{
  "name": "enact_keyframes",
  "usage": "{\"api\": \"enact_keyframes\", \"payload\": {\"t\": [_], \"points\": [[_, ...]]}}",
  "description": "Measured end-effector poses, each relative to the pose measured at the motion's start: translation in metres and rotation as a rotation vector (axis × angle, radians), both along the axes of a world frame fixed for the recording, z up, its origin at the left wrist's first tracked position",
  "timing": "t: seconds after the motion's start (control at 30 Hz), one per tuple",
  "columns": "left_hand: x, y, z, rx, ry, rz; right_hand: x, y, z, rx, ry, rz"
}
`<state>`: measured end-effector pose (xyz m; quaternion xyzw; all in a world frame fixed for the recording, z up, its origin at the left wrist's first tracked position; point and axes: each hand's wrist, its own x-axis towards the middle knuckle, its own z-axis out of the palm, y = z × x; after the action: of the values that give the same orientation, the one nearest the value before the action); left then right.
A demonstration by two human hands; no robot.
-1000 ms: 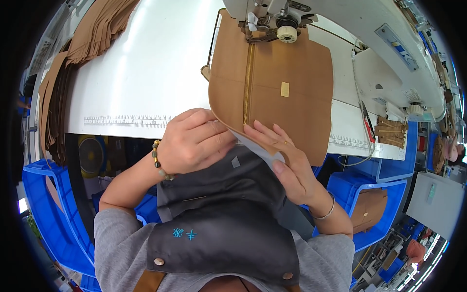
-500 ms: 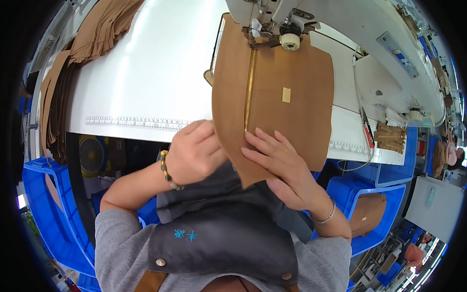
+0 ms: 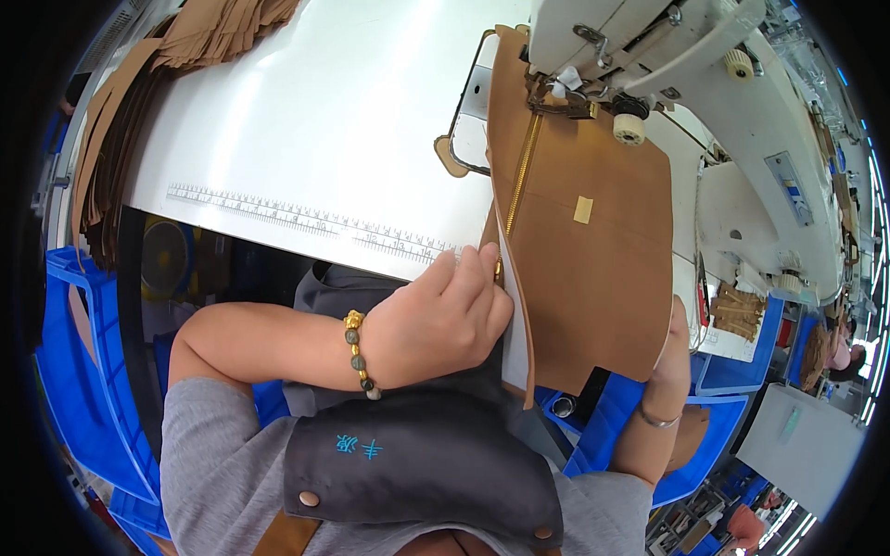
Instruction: Sewing a zipper onto a piece of leather using an industrial sewing machine.
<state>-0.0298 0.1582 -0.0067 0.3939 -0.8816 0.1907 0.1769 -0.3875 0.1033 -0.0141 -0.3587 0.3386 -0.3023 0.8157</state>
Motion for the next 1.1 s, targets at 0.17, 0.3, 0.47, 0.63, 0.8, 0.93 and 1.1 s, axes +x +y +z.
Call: {"api": "enact_keyframes", "payload": {"t": [0.17, 0.3, 0.47, 0.63, 0.8, 0.93, 1.1], "points": [[0.001, -0.001, 0.002, -0.002, 0.008, -0.019, 0.035, 0.017, -0.022, 0.066, -0.095, -0.078], [0.003, -0.001, 0.004, 0.063, 0.032, -0.044, 0.049, 0.023, -0.024, 0.053, -0.091, -0.094], [0.001, -0.001, 0.002, 0.046, 0.042, -0.047, 0.049, 0.019, -0.02, -0.01, -0.053, -0.101], [0.001, -0.001, 0.002, 0.035, 0.004, -0.049, 0.049, -0.012, -0.011, -0.175, 0.086, -0.153], [0.001, 0.0, 0.005, 0.042, -0.017, -0.053, 0.048, -0.044, -0.001, -0.363, 0.279, -0.201], [0.002, 0.0, 0.005, 0.041, -0.013, -0.041, 0.043, -0.046, 0.011, -0.48, 0.417, -0.202], [0.003, 0.0, 0.004, 0.029, -0.022, -0.045, 0.044, -0.055, 0.016, -0.634, 0.582, -0.195]]}}
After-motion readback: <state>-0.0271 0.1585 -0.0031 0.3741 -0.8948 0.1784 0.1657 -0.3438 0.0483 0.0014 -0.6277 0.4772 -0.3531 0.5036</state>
